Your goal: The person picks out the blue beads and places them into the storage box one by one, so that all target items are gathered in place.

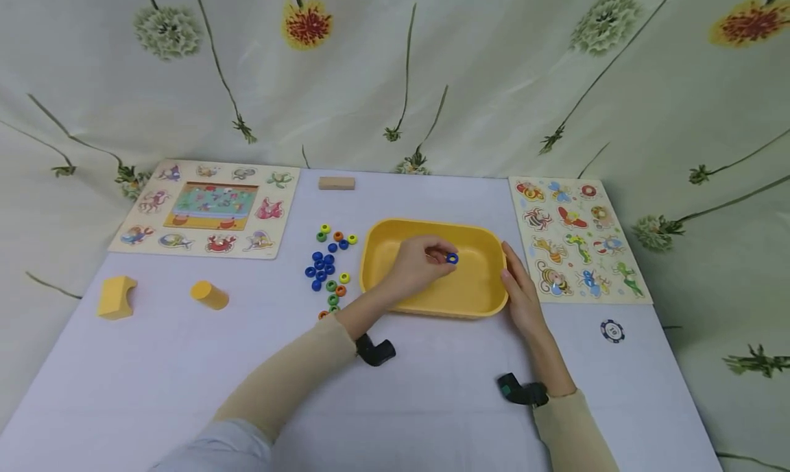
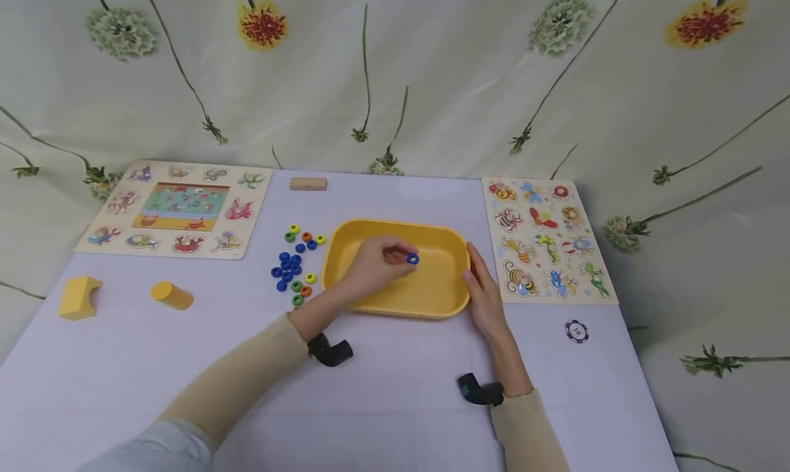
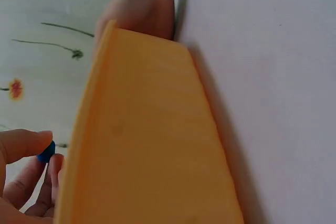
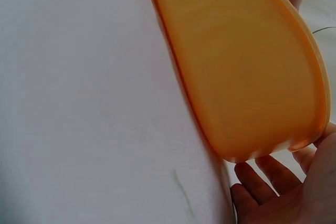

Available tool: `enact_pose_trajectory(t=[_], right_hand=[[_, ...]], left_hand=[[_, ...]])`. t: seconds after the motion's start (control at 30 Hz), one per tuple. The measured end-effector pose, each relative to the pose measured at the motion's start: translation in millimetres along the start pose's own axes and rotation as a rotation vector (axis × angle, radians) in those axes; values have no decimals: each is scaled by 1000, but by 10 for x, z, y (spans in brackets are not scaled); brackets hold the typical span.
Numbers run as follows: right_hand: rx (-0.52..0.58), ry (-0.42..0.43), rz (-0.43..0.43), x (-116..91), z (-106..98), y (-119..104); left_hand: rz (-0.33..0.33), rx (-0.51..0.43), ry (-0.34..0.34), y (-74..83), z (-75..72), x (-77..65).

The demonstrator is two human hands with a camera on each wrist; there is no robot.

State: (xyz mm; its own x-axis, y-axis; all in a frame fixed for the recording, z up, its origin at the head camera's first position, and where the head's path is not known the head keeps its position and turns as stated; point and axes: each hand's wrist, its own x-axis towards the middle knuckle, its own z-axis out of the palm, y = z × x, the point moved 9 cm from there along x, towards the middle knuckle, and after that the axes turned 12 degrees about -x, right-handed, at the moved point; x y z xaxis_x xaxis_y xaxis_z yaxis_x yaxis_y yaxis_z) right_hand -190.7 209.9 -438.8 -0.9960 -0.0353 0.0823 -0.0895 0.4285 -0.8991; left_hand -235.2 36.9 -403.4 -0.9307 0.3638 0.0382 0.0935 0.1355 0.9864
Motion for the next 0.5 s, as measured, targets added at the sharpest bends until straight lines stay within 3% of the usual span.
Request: enact_pose_trajectory(t=[0.17,0.33,0.5], right_hand=[[-12,2,-16,1,0,-16],[-20,0,-25,1,8,-26],[-25,4,-21,0,-2,-25]], left_hand=[[-120,-30,-53,-319,315,306],[-196,8,-53,-529,387,417],[-224,115,-81,-625,417,460]])
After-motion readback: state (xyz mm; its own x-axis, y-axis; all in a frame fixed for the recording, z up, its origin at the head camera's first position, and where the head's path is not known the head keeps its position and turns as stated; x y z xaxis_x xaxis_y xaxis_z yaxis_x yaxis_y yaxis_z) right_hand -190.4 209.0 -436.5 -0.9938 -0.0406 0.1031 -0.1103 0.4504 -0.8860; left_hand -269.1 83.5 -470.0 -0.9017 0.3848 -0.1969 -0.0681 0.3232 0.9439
